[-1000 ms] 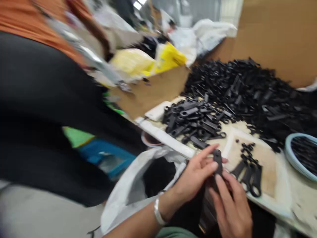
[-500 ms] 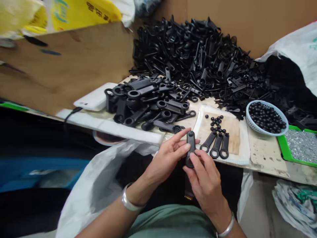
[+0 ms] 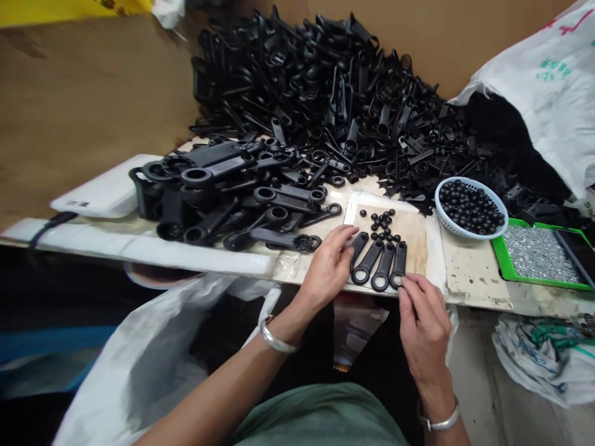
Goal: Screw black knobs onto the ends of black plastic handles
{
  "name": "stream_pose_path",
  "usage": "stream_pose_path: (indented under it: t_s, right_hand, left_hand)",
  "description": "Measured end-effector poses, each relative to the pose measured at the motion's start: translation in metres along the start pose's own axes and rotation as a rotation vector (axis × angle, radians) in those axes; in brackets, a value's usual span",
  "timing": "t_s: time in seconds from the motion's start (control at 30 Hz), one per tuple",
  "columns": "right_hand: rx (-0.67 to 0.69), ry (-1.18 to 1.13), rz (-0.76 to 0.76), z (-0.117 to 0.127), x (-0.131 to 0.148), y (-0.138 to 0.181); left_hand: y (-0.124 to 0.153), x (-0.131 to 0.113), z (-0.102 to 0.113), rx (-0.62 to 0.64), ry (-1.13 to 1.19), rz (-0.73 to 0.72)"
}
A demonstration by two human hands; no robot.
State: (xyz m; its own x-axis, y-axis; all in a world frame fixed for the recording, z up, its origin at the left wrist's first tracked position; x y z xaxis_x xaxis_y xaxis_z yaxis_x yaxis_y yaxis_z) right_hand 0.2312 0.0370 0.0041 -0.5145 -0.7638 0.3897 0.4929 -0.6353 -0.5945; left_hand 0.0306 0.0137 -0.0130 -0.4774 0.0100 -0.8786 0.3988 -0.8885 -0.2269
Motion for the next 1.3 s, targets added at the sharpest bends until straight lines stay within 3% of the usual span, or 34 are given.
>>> stream_pose_path:
  t_s: [0.37, 0.47, 0.6, 0.77, 1.0, 1.07, 1.13, 1.3]
  right_hand:
    - [0.100, 0.008, 0.124, -0.004, -0.003, -0.006]
    - [0.102, -0.005, 0.115, -0.003, -0.007, -0.004]
    - [0.080, 0.003, 0.101, 0.002, -0.012, -0.002]
    - [0.081, 0.008, 0.110, 0.003, -0.009, -0.004]
    - [0.062, -0.024, 0.125, 0.011, -0.005, -0.005]
    - [0.055, -0.060, 0.095, 0.012, -0.002, -0.006]
    - [0.050, -0.120, 0.028, 0.012, 0.003, -0.008]
    - [0.184, -0.473, -0.271, -0.006, 0.022, -0.019]
  left_hand:
    - [0.051, -0.016, -0.001, 0.084, -0.285, -0.173]
    - [0.053, -0.018, 0.015, 0.049, -0.406, -0.207]
    - [0.047, -0.016, 0.050, 0.003, -0.795, -0.176]
    - [0.025, -0.006, 0.074, 0.251, -1.040, -0.110]
    - [0.008, -0.008, 0.082, 0.434, -1.135, -0.241]
    - [0.007, -0.008, 0.085, 0.467, -1.129, -0.269]
    - [0.005, -0.004, 0.089, 0.421, -1.031, -0.285]
    - [-0.003, 0.012, 0.106, 0.046, -0.354, -0.230]
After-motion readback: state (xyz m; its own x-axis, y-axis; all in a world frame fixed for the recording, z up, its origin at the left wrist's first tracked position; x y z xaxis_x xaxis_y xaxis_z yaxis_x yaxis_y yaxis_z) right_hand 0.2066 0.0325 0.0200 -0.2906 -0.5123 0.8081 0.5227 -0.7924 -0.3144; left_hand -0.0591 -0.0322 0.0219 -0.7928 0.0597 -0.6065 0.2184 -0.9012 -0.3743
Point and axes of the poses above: each hand's wrist, its own y-axis away from the middle knuckle, its own z-axis out of the back of the hand, x = y × z, the point moved 2 cm from there along -y, towards the middle knuckle, and after that the axes turned 7 degrees about x, right-handed, at the moved point
